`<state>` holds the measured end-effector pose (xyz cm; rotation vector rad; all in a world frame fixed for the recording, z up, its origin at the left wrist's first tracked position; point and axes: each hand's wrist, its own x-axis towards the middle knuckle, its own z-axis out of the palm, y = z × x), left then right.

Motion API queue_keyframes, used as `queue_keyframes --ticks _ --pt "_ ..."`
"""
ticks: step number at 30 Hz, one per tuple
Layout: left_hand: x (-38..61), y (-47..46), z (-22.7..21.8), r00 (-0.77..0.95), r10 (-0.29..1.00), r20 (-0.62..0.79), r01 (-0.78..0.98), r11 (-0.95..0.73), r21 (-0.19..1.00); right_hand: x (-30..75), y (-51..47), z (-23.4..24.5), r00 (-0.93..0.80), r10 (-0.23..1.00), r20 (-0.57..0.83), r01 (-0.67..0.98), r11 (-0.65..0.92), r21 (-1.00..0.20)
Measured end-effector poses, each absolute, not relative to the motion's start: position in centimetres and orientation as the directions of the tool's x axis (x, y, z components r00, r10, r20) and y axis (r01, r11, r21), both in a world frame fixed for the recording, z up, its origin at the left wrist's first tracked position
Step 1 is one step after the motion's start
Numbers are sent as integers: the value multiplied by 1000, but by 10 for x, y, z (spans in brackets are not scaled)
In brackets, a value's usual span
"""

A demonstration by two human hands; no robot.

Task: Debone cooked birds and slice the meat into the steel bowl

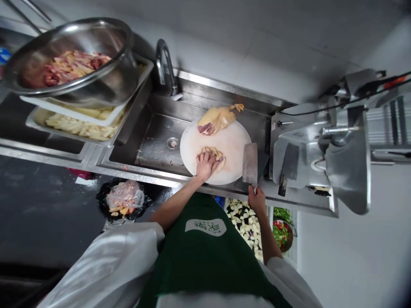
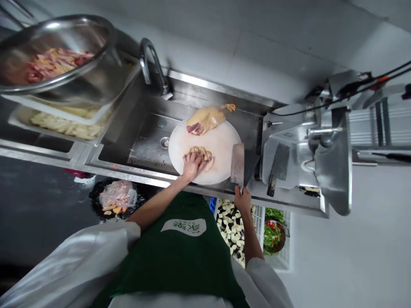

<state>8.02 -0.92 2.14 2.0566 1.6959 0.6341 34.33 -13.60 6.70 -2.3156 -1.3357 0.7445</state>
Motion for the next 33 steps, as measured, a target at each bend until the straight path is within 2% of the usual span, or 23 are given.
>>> queue_keyframes --ticks 3,6,8,11,14,16,18,21,23,26,30,33 --pt "90 1 20 178 982 69 815 -187 548 347 -146 59 438 840 -319 615 -539 -576" --pt "88 21 15 200 975 92 735 -211 645 349 -146 51 420 834 -357 566 -548 -616" --pt "84 35 16 183 979 85 604 -180 777 352 -144 47 400 841 -365 543 -538 -645" --pt "77 52 25 22 1000 -18 306 10 952 358 -141 41 376 849 -371 512 -525 -680" --pt "74 68 36 -85 984 -157 -12 156 988 363 -138 36 358 848 -391 463 -525 -715" --pt "73 76 41 -89 976 -199 -120 187 975 365 -136 34 345 846 -406 427 -527 -735" --pt "74 80 40 -88 973 -214 -89 206 974 366 -134 33 334 844 -420 410 -531 -742" --pt "74 81 34 -8 976 -218 174 216 961 368 -129 35 325 845 -424 441 -532 -723" --pt "71 81 29 85 974 -211 373 165 913 368 -125 40 316 851 -419 492 -524 -695" --pt "64 83 26 129 974 -187 549 87 831 361 -119 51 309 862 -402 601 -505 -619" --pt "48 82 28 49 979 -200 577 136 806 335 -111 77 249 878 -409 737 -446 -508" --pt "36 74 28 -49 974 -220 521 213 827 306 -103 98 115 902 -416 799 -333 -501"
